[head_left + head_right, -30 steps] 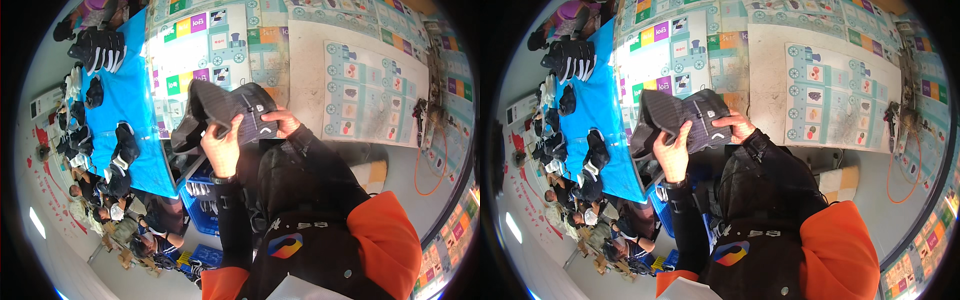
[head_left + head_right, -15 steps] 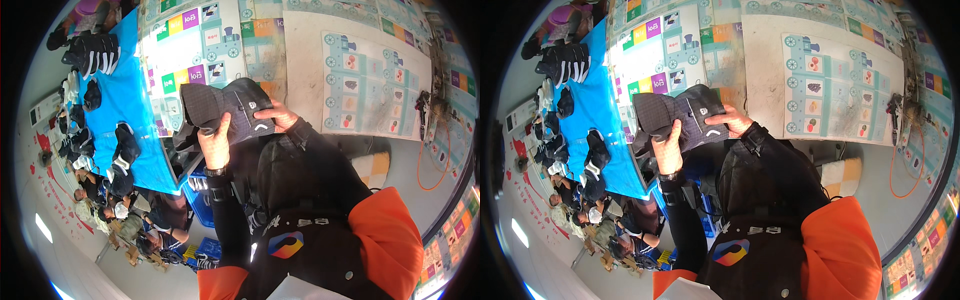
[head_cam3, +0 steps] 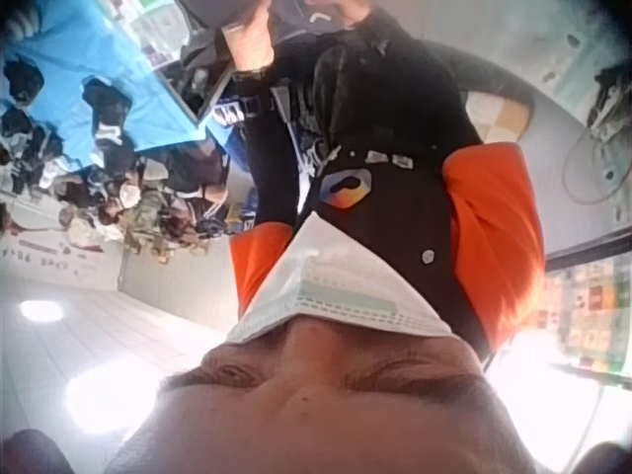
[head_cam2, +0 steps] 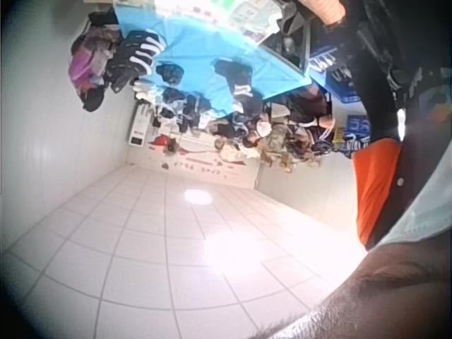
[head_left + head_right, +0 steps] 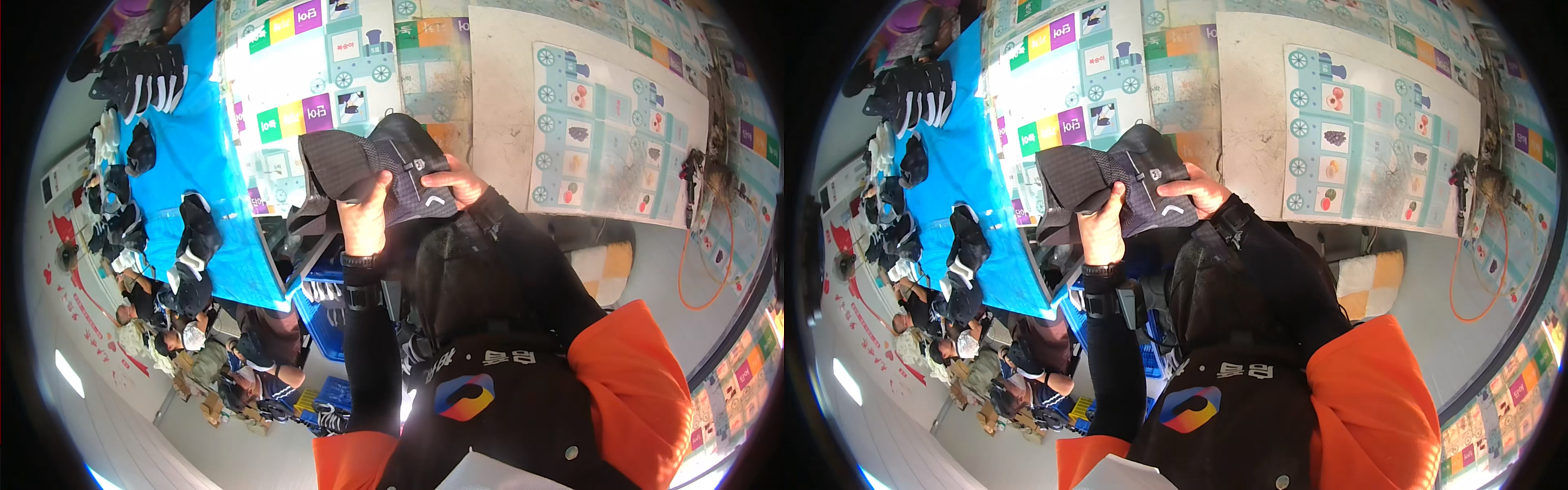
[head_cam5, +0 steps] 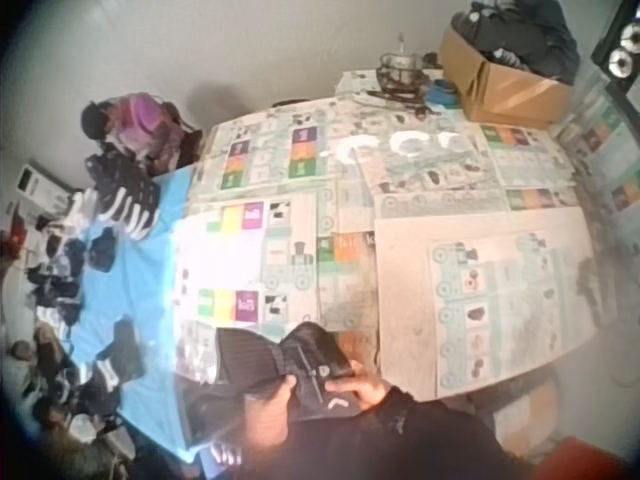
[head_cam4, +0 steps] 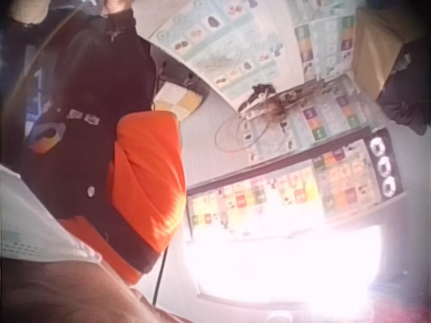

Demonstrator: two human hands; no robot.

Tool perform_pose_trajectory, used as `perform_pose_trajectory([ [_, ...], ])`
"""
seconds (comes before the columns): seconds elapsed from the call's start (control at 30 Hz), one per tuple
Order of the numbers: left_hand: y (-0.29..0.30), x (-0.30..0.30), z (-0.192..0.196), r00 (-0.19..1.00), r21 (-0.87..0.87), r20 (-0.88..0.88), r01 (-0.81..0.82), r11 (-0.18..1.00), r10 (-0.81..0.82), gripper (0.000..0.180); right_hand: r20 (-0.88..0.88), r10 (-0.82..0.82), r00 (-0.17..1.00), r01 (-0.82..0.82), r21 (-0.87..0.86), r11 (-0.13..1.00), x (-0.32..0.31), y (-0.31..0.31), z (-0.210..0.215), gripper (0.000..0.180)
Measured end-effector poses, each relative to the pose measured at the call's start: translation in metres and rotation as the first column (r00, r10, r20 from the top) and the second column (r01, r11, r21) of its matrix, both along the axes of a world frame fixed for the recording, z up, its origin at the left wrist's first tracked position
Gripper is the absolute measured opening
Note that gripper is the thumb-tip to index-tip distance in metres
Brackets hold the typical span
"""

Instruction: The recorder inspects a black boot component, checking the interior and seams in a shoe manufacturing facility.

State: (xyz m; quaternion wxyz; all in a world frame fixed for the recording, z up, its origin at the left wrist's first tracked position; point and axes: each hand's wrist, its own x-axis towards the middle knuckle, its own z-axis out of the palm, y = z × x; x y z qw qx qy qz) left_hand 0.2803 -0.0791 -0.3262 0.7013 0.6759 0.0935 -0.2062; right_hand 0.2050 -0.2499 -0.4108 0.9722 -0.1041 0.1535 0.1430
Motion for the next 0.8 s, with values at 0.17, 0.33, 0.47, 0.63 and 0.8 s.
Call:
perform_pose_trajectory([
  [0.17, -0.012, -0.001, 0.025, 0.989, 0.402, 0.139, -0.011, 0.916, -0.049, 0.032, 0.005, 0.025, 1.000, -0.025, -0.010, 1.000, 0.001, 0.008, -0.004, 0.049],
  [0.33, -0.014, 0.000, 0.031, 0.947, 0.581, 0.263, -0.005, 0.814, -0.182, 0.035, -0.053, 0.061, 0.997, -0.058, 0.054, 0.997, 0.003, 0.017, -0.007, 0.047],
  [0.47, -0.013, -0.003, 0.016, 0.960, -0.003, 0.140, -0.243, 0.970, 0.240, 0.045, 0.029, 0.047, 0.998, -0.045, -0.084, 0.995, 0.010, 0.001, -0.003, 0.046],
  [0.63, -0.008, -0.004, 0.031, 0.982, 0.430, 0.165, 0.010, 0.903, -0.089, 0.026, -0.159, 0.164, 0.974, -0.199, -0.245, 0.949, 0.008, -0.010, 0.021, 0.049],
  [0.8, 0.000, -0.002, 0.085, 0.834, 0.445, 0.461, 0.077, 0.892, -0.303, 0.027, 0.148, 0.142, 0.979, -0.143, -0.004, 0.990, 0.003, -0.008, 0.034, 0.057],
])
